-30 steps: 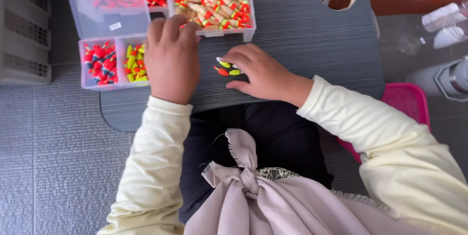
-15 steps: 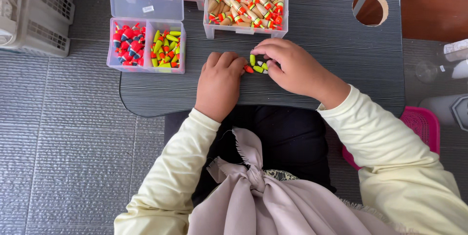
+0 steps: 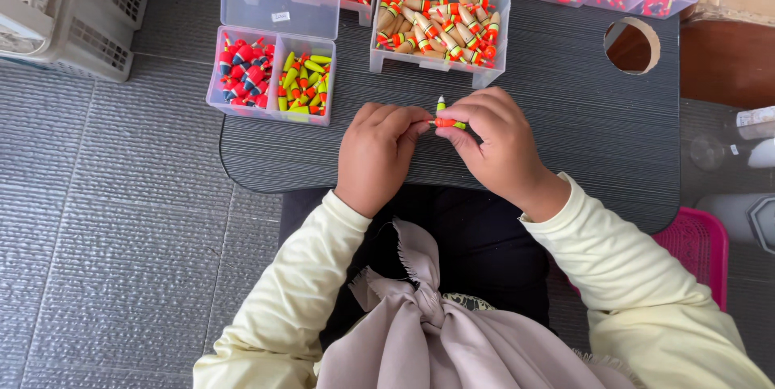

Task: The person sits at a table and assembles small fishing floating buoys by hand. They pick up a wooden bobber and a colored plastic cap, fit the cap onto the bobber, and place the finished item into a clear plastic container. The process is repeated with various colored caps and bobbers.

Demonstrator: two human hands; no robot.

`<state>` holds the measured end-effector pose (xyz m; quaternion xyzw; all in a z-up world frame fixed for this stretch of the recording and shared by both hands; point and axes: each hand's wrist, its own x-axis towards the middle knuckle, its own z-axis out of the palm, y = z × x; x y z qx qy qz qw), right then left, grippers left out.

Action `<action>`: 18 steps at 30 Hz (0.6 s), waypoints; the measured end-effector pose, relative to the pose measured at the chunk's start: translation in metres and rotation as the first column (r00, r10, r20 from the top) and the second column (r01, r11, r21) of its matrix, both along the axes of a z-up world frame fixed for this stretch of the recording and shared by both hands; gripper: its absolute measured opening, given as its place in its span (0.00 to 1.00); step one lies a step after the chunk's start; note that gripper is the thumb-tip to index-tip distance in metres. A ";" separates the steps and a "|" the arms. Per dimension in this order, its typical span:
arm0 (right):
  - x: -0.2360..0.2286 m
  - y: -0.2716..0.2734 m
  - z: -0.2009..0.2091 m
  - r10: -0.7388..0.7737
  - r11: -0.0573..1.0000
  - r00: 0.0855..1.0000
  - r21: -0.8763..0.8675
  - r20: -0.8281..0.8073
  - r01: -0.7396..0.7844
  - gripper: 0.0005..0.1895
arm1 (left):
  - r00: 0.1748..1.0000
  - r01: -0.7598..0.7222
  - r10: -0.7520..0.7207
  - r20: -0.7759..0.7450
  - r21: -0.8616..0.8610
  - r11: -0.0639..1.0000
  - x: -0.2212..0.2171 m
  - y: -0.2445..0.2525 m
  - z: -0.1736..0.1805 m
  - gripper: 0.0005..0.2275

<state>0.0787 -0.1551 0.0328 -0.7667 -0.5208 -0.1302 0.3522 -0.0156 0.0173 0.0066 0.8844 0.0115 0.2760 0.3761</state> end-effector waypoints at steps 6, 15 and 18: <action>-0.007 0.006 0.006 -0.031 0.997 0.992 0.070 -0.126 0.040 0.06 | 0.987 0.013 -0.020 0.162 0.045 0.999 0.002 0.000 -0.006 0.03; -0.009 0.016 0.026 -0.058 0.998 0.984 -0.017 -0.170 0.056 0.07 | 0.980 -0.061 0.025 0.196 0.180 0.982 -0.001 0.007 -0.004 0.01; -0.008 0.019 0.032 -0.058 0.998 0.989 -0.041 -0.138 0.053 0.08 | 0.979 -0.100 0.068 0.190 0.164 0.981 0.000 0.010 -0.010 0.02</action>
